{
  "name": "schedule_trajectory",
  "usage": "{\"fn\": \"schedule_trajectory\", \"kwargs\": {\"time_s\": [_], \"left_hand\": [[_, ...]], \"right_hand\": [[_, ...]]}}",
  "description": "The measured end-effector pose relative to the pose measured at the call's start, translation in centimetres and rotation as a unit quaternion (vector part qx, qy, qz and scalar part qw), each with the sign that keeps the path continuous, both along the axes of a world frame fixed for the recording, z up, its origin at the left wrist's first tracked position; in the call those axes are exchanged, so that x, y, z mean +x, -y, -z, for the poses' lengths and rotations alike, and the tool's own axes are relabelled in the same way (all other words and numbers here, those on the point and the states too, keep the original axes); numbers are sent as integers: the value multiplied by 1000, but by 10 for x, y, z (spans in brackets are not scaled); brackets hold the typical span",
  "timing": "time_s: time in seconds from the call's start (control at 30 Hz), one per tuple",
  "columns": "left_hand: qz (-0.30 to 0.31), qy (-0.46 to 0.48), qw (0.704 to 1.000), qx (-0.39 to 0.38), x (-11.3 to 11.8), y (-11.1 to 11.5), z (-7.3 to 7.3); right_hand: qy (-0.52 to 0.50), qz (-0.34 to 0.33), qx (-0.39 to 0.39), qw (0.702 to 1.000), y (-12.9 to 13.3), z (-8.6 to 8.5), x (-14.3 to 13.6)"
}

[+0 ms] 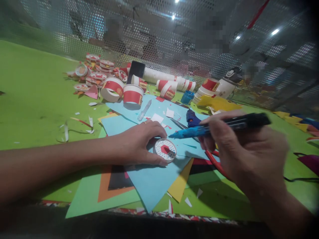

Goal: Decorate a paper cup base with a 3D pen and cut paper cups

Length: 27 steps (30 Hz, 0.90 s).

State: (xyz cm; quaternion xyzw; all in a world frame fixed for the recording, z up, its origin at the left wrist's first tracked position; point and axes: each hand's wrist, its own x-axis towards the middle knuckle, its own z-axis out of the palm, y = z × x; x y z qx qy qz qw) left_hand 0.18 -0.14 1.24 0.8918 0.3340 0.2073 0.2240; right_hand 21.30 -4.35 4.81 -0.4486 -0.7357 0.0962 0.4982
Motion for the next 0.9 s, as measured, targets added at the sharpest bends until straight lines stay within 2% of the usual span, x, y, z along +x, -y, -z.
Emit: {"fn": "schedule_trajectory", "kwargs": {"time_s": [0.1, 0.23, 0.4, 0.57, 0.9], "left_hand": [[-3, 1, 1000, -3, 0, 0, 1], [-5, 0, 1000, -1, 0, -1, 3], [1, 3, 1000, 1, 0, -1, 3], [-2, -4, 1000, 5, 1, -1, 1], [6, 12, 1000, -2, 1, -2, 2]], "right_hand": [[4, 13, 4, 1000, 2, -1, 2], [64, -40, 29, 997, -2, 4, 2], [52, -61, 9, 997, -7, 12, 0], [51, -60, -33, 996, -7, 13, -2], [44, -70, -18, 996, -9, 16, -1]]}}
